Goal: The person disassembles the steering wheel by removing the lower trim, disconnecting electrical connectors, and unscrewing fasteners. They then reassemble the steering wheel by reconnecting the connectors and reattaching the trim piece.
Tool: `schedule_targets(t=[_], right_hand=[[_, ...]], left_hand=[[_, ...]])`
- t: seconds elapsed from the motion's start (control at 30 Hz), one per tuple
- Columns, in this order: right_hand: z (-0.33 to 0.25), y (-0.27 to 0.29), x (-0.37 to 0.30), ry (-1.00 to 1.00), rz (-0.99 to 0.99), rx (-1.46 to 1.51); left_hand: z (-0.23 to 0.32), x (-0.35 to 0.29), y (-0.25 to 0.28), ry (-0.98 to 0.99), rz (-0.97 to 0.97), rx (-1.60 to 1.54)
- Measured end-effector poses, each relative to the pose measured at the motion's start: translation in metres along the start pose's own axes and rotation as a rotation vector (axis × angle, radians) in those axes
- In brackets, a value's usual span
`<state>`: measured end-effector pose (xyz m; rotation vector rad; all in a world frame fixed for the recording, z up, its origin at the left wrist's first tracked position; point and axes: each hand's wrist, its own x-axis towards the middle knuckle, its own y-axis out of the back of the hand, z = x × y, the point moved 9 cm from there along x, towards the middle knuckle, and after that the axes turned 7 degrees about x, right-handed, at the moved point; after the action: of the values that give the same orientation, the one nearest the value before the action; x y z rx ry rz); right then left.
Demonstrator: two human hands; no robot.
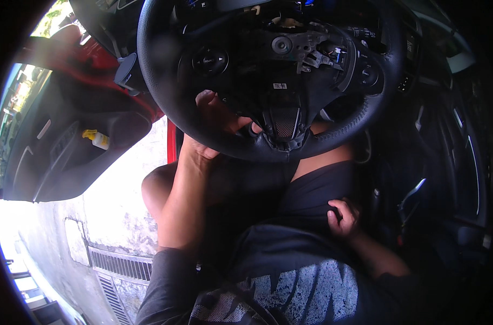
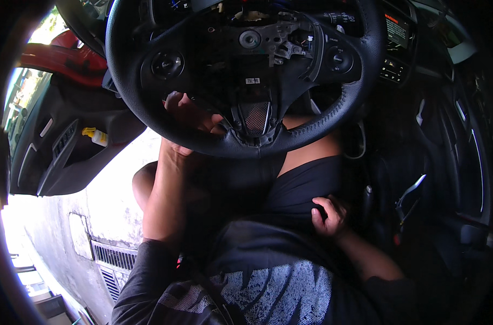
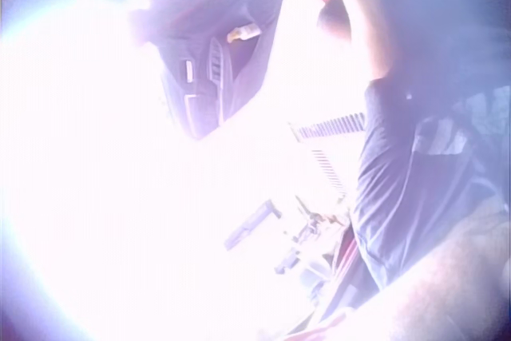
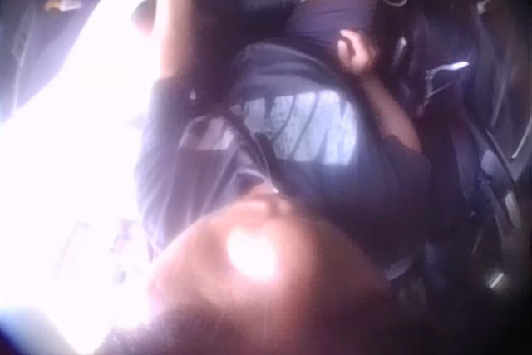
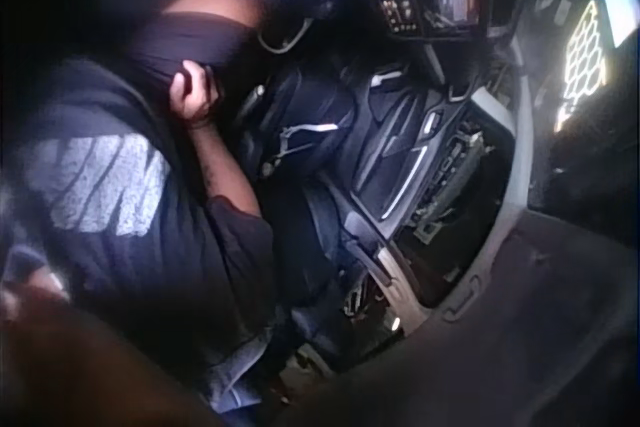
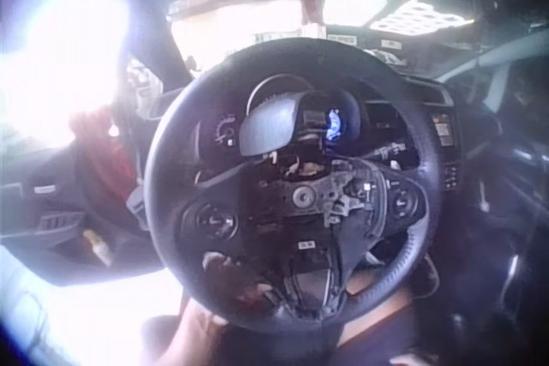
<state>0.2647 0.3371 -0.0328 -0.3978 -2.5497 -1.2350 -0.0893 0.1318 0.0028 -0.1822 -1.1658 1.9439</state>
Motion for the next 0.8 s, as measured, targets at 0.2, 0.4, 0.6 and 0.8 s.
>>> schedule_targets(t=[0.2,0.4,0.6,0.8], right_hand=[[0.003,0.001,-0.003,0.027,0.027,0.002],[0.005,0.001,-0.008,0.014,0.044,0.029],[0.004,0.012,-0.012,0.089,0.125,0.012],[-0.009,0.021,-0.001,0.066,0.035,-0.036]], left_hand=[[-0.003,0.0,-0.009,0.161,0.151,-0.041],[0.005,-0.004,0.012,0.091,0.115,-0.026],[0.006,-0.004,0.025,0.056,0.101,-0.01],[0.026,-0.023,0.016,0.016,-0.134,0.097]])
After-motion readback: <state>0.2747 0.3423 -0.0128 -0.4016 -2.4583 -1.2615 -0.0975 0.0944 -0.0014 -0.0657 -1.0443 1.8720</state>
